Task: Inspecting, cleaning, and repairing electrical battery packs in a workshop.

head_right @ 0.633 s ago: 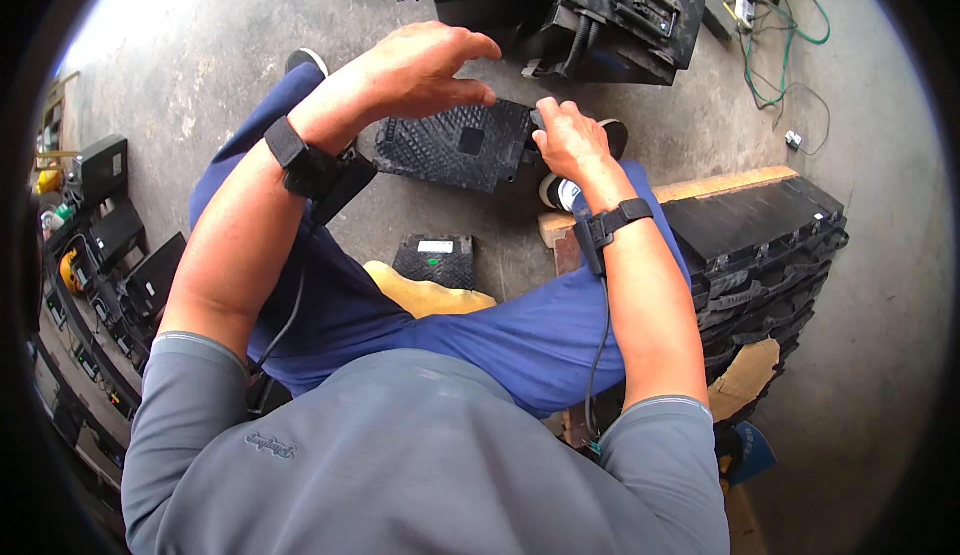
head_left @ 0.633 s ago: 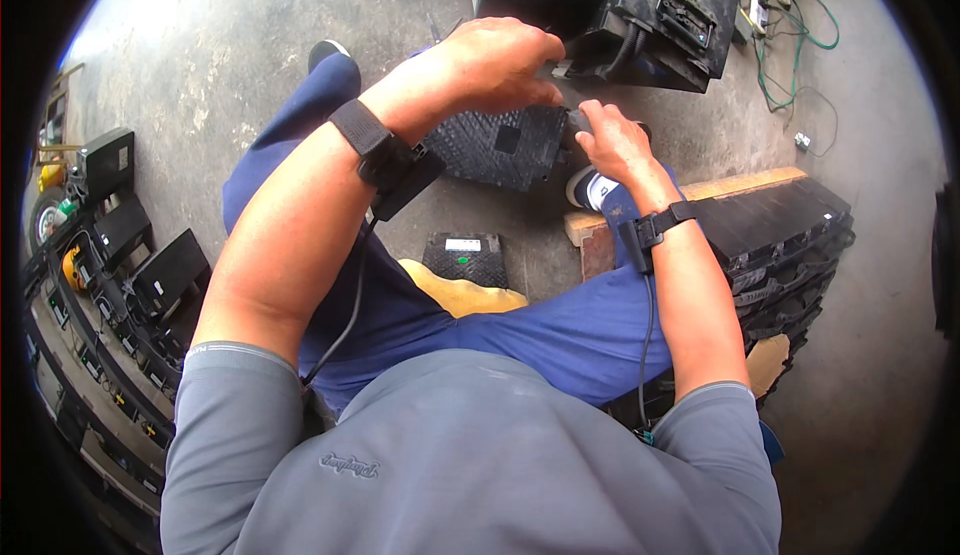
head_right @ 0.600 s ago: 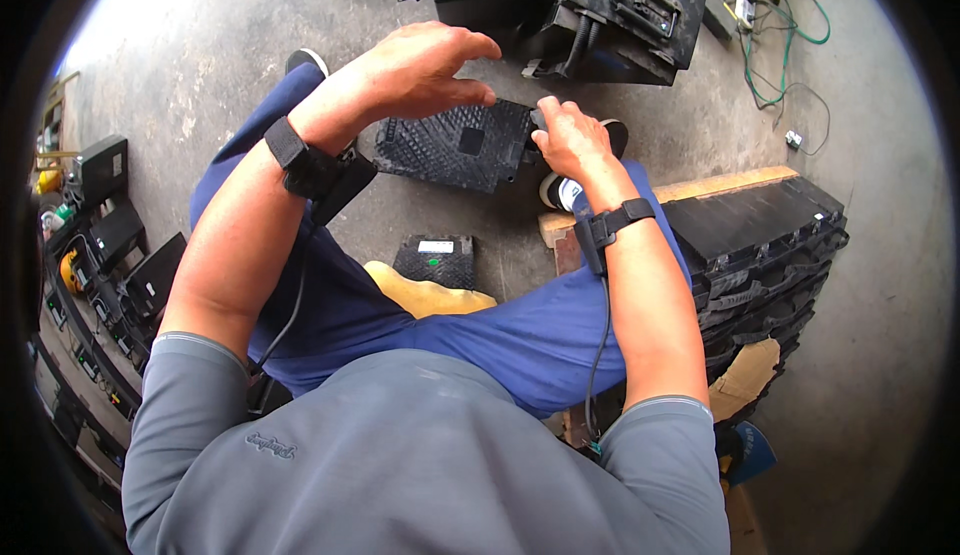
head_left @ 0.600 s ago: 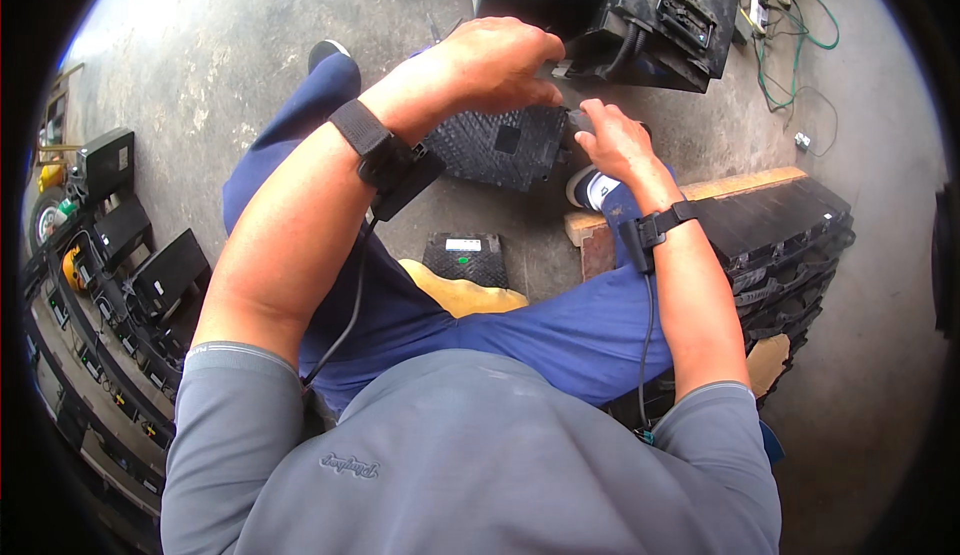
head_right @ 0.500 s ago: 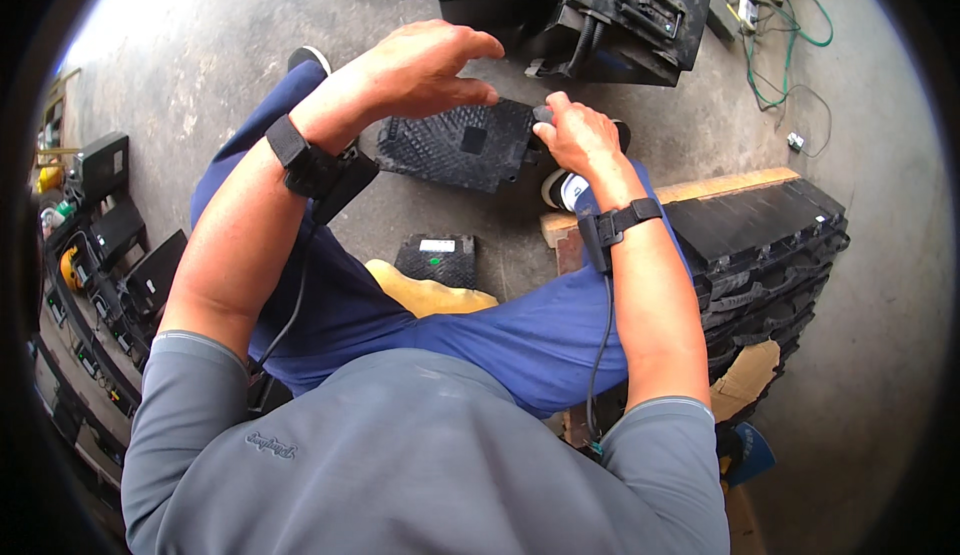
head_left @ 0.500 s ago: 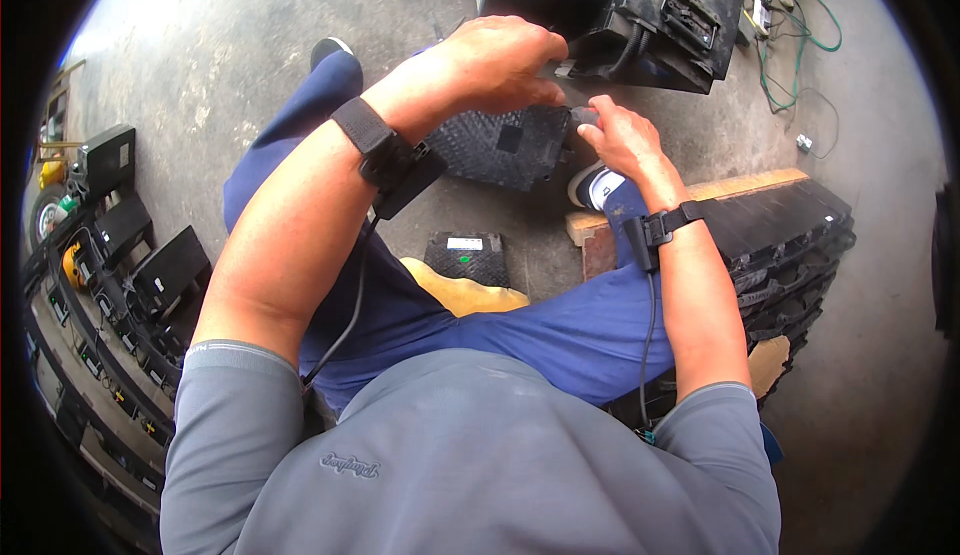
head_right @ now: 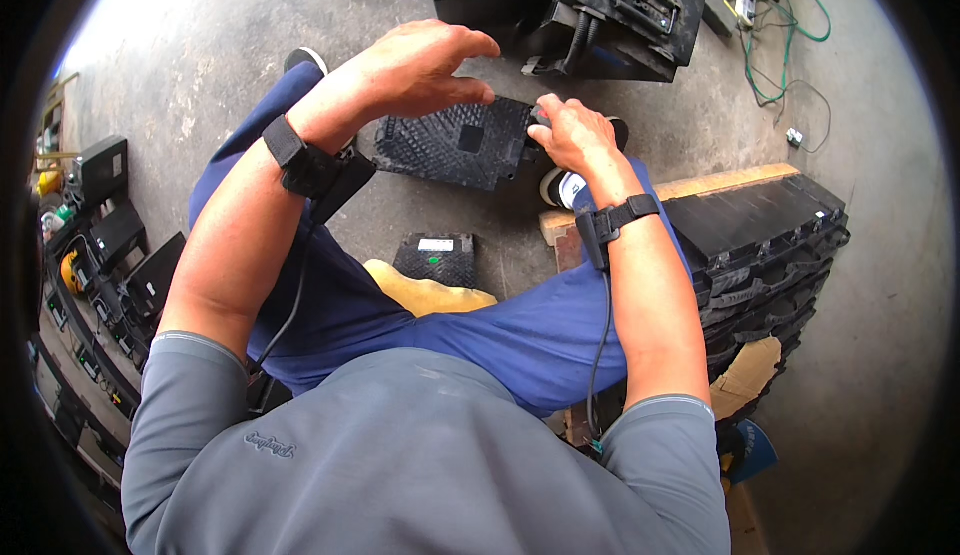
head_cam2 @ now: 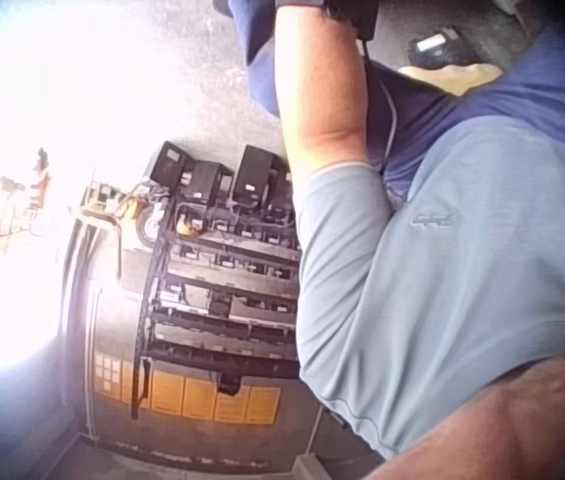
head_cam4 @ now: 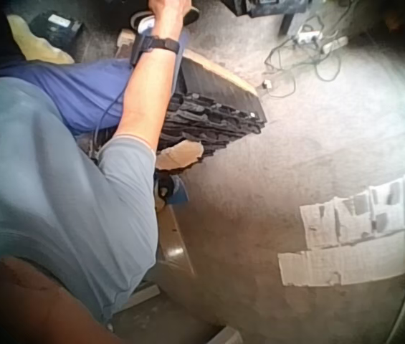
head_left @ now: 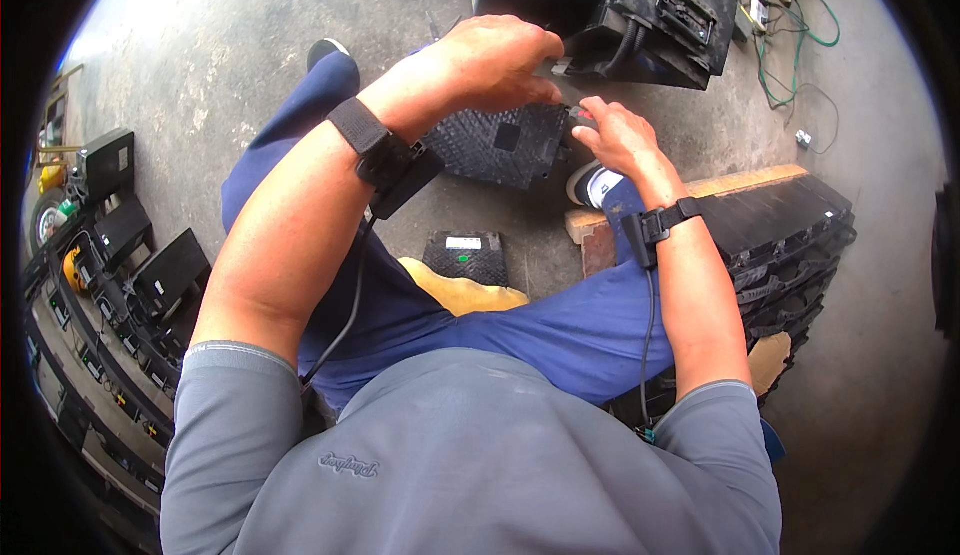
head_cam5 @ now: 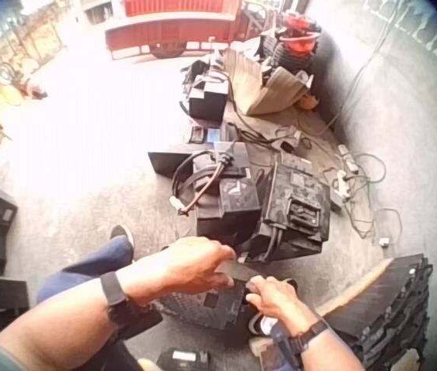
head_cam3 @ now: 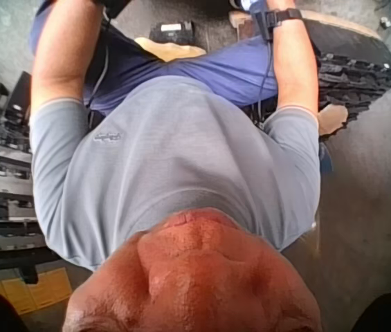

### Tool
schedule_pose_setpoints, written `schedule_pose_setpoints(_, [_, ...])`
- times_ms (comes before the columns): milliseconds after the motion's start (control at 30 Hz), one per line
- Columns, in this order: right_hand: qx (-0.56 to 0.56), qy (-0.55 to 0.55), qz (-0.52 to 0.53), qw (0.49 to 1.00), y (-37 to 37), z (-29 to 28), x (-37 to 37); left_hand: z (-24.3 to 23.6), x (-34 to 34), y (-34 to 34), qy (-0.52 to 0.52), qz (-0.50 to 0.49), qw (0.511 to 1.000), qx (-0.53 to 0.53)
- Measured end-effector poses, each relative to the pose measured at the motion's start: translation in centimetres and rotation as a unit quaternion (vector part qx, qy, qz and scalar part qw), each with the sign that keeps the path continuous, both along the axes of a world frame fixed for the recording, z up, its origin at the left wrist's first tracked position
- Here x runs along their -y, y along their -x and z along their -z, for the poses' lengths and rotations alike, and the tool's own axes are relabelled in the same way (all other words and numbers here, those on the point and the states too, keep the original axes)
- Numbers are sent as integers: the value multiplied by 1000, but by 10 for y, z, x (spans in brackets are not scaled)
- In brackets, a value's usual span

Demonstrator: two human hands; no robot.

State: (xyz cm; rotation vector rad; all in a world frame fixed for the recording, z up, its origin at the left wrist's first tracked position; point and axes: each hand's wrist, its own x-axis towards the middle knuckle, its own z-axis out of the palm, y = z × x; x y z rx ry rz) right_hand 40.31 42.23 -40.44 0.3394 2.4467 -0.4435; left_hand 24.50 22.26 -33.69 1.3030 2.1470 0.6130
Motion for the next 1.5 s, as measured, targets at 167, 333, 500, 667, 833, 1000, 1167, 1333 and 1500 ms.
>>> schedule_pose_setpoints(167, [21, -3, 6, 1000, 0, 2, 0, 0, 0, -1, -1, -2, 1000, 2])
schedule_pose_setpoints(333, [-45, 13, -58, 997, -4, -1, 1, -1, -1, 0, 7, -1, 1000, 6])
schedule_pose_setpoints(500, [23, 21, -18, 999, 1, -1, 2, -2, -3, -1, 25, 5, 1000, 2])
schedule_pose_setpoints(667, [-36, 19, -36, 999, 2, -1, 6, 0, -3, -2, 13, 1, 1000, 1])
schedule_pose_setpoints(833, [35, -13, -9, 999, 5, -6, 6, 1, -3, -2, 4, 0, 1000, 0])
schedule_pose_setpoints(1000, [-23, 15, -56, 998, 0, -10, 6, -1, -3, -1, 12, 7, 1000, 3])
schedule_pose_setpoints(1167, [43, -5, 5, 999, 2, -7, 7, 1, -2, -2, 9, 2, 1000, 1])
schedule_pose_setpoints(1333, [-30, -6, -68, 997, -1, -9, 6, 2, -3, -2, 5, 0, 1000, -1])
schedule_pose_setpoints(1500, [38, 2, -27, 999, 4, -9, 6, 1, -2, -2, 4, 4, 1000, -8])
